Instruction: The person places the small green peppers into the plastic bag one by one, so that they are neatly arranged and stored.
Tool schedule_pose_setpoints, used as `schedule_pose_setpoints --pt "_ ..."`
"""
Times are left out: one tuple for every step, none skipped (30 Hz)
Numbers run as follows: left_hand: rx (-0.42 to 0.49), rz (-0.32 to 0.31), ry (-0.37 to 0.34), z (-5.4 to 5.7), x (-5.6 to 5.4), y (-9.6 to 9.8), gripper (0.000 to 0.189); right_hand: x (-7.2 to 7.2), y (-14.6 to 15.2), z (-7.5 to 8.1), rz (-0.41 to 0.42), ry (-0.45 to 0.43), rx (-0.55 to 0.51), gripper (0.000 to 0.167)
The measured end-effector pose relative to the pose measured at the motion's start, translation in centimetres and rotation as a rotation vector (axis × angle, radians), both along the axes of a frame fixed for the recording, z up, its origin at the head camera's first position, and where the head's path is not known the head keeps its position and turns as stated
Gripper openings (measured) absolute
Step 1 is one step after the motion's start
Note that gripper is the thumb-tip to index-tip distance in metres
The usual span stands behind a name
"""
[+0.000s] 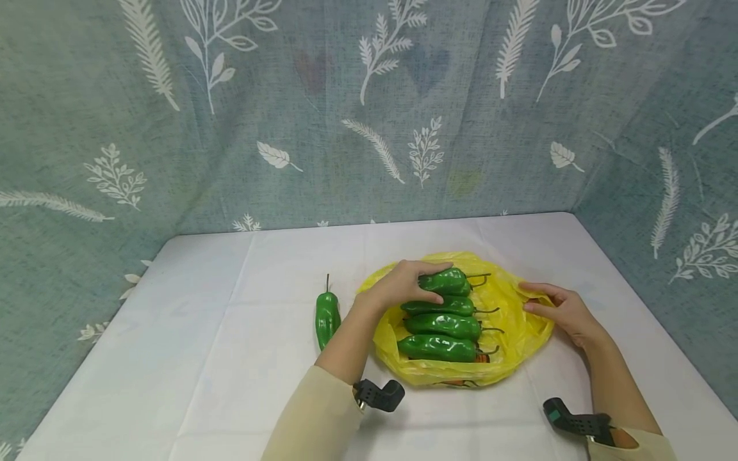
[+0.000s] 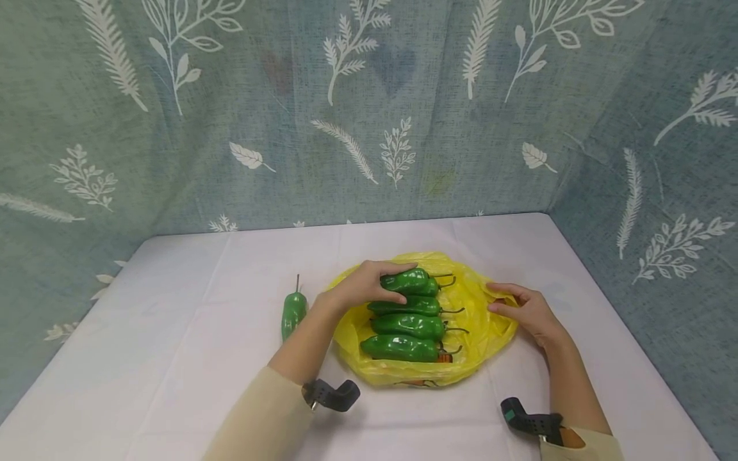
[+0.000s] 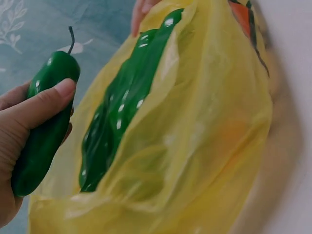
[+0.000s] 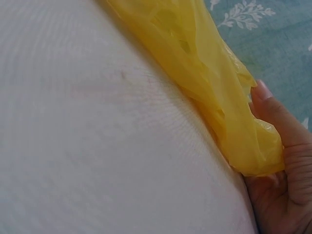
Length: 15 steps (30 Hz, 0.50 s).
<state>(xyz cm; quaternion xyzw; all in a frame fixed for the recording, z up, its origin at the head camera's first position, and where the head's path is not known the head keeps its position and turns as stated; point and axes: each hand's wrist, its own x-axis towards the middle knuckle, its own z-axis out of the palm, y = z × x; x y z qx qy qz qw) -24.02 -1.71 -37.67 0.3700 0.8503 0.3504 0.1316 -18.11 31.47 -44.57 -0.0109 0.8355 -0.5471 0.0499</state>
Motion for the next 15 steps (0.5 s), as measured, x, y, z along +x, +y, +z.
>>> schedule_pose_setpoints --pt "-0.010 0.001 0.005 -0.1 0.0 0.3 0.067 0.0 0.0 0.0 -0.001 0.000 -0.001 0.054" --pt "-0.023 0.000 0.017 -0.2 -0.1 0.5 0.067 0.0 0.0 0.0 -0.001 0.001 -0.002 0.054" --pt "-0.037 -0.001 0.031 -0.3 -0.2 0.7 0.067 0.0 0.0 0.0 -0.001 0.000 -0.004 0.054" --pt "-0.046 0.001 0.043 -0.4 -0.2 0.8 0.067 0.0 0.0 0.0 -0.001 -0.001 -0.004 0.054" --pt "-0.055 0.003 0.053 -0.5 -0.3 1.0 0.067 0.0 0.0 0.0 -0.001 0.000 -0.005 0.054" --pt "-0.064 0.002 0.066 -0.5 -0.4 1.1 0.068 0.0 0.0 0.0 -0.001 -0.001 -0.007 0.054" --pt "-0.071 0.000 0.078 -0.6 -0.5 1.2 0.068 0.0 0.0 0.0 -0.001 -0.001 -0.007 0.054" --pt "-0.076 -0.001 0.090 -0.7 -0.5 1.2 0.068 0.1 0.0 0.0 -0.002 0.000 -0.006 0.053" --pt "-0.079 0.000 0.098 -0.7 -0.6 1.3 0.068 0.1 0.0 0.0 -0.004 0.000 -0.004 0.053" --pt "-0.082 0.002 0.099 -0.7 -0.7 1.4 0.068 0.0 0.0 0.0 -0.004 0.000 -0.002 0.053" --pt "-0.088 0.004 0.099 -0.8 -0.7 1.4 0.067 0.0 0.0 0.0 -0.005 -0.001 0.001 0.053" --pt "-0.096 0.007 0.098 -0.8 -0.8 1.5 0.067 0.0 0.0 0.1 -0.005 -0.002 0.001 0.054" --pt "-0.104 0.008 0.098 -0.9 -0.8 1.6 0.067 0.1 0.0 0.1 -0.005 -0.004 0.004 0.054" --pt "-0.113 0.009 0.098 -0.9 -0.9 1.7 0.067 0.1 0.0 0.2 -0.006 -0.006 0.005 0.054" --pt "-0.122 0.010 0.098 -1.0 -0.9 1.8 0.067 0.1 0.0 0.2 -0.006 -0.009 0.006 0.055"
